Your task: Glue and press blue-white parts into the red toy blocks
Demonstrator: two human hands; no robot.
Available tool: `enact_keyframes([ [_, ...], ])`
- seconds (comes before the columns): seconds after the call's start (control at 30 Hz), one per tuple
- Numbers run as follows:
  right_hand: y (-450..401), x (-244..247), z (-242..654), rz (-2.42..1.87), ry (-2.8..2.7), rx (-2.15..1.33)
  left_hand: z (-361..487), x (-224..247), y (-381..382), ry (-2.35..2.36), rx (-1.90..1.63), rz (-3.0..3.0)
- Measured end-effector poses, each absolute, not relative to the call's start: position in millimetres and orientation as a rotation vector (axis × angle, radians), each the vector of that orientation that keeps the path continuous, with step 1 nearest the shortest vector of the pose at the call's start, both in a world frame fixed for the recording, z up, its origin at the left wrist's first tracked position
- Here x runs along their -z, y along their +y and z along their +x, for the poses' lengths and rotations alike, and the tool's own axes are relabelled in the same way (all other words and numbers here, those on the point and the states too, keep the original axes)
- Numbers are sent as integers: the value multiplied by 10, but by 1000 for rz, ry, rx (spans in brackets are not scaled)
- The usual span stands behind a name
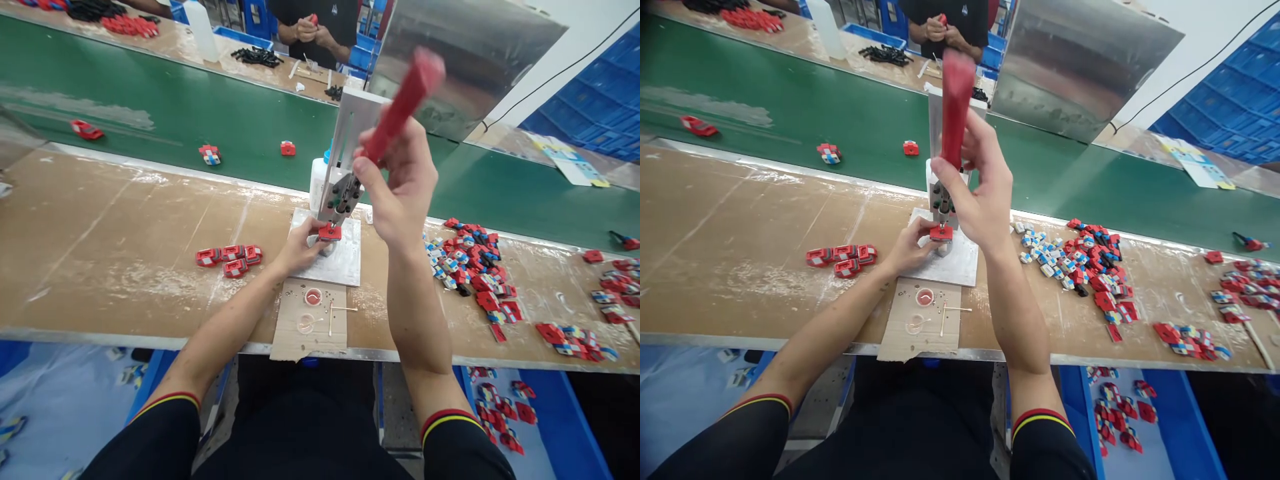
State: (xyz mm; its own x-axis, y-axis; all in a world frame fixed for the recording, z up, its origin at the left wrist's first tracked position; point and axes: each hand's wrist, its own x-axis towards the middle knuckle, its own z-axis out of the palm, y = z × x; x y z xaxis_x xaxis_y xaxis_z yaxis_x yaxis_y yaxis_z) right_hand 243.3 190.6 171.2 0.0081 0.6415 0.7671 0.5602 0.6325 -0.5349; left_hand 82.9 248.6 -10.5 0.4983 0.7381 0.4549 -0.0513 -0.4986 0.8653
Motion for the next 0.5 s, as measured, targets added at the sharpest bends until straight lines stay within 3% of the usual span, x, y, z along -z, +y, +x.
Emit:
enact_keyframes([
  [0.2,1465,-1437,2432,-877,-1868,127,832,124,2468,513,-1146,1846],
  [0.5,1291,-1149,2447,-1135,-1679,-99,837,102,2452,593,-1126,1910],
])
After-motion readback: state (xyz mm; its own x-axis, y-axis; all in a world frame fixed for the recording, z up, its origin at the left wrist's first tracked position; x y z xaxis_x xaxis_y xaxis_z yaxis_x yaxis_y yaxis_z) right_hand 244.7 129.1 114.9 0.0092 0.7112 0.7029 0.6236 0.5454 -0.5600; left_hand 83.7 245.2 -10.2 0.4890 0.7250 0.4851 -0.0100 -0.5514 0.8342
